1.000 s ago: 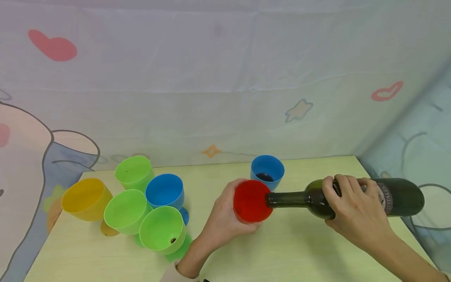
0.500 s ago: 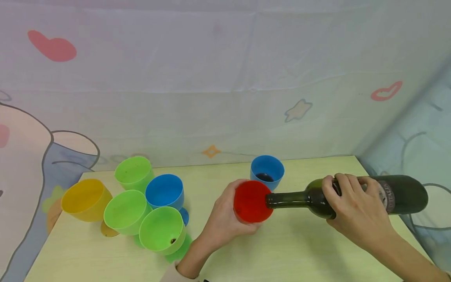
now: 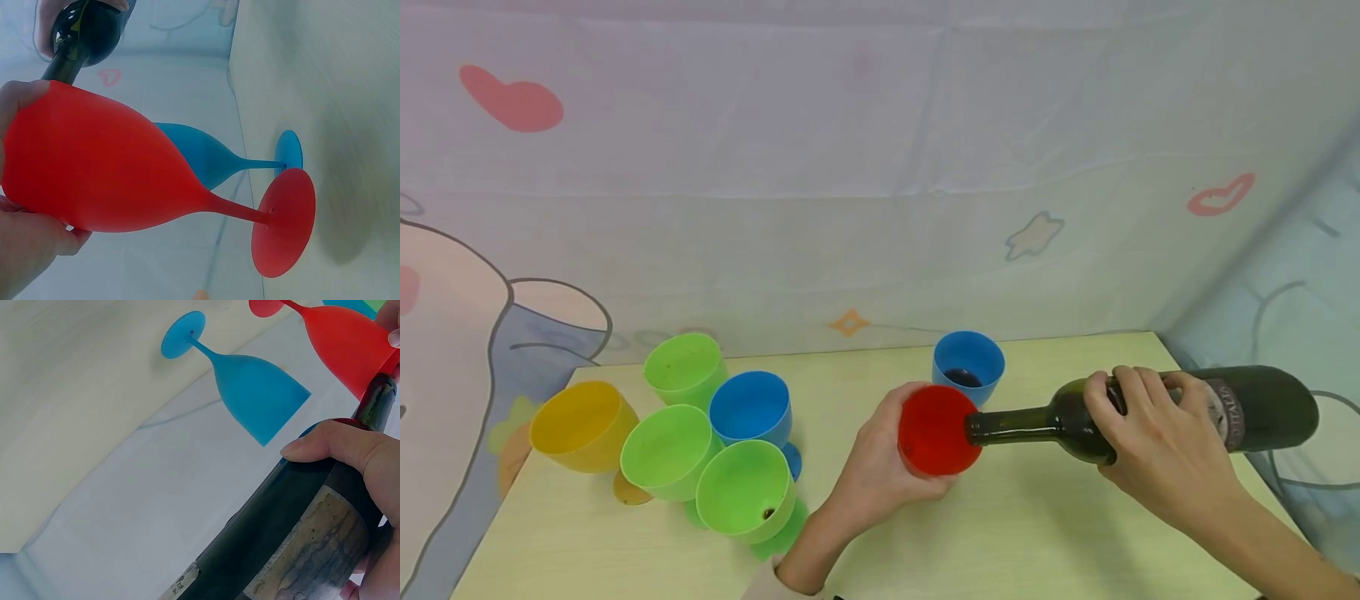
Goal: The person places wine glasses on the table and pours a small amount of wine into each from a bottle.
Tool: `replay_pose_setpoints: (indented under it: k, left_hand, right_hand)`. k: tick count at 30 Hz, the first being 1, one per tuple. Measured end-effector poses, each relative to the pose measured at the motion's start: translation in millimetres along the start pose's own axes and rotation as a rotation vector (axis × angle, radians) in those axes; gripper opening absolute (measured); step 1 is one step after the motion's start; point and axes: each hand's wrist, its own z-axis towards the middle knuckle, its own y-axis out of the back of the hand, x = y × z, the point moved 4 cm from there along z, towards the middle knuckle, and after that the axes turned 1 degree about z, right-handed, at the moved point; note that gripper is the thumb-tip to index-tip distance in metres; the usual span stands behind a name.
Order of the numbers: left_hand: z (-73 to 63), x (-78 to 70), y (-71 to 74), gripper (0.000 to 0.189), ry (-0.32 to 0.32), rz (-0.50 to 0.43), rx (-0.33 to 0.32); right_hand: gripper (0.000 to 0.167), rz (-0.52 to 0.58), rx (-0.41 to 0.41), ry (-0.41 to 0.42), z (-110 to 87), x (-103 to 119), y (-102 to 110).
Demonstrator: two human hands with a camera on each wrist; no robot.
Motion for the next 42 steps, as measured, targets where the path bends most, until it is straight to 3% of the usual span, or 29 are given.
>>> replay_pose_setpoints:
  k: [23, 30, 42]
  left_hand:
    - [0.5, -0.2, -0.2, 0.081, 0.006, 0.022, -0.001]
    - [1.3, -1.0, 0.1, 0.082, -0.022, 0.055, -0.008]
    - [1.3, -1.0, 0.4, 0.082, -0.017, 0.06, 0.004]
  right_hand:
    - [0.078, -0.002, -0.022, 0.025, 3.7, -0.6, 0.8]
    - [0.079, 0.009, -0.009, 0.021, 4.1, -0.7, 0.7]
    - [0.076, 0.012, 0.008, 0.027, 4.8, -1.0, 0.8]
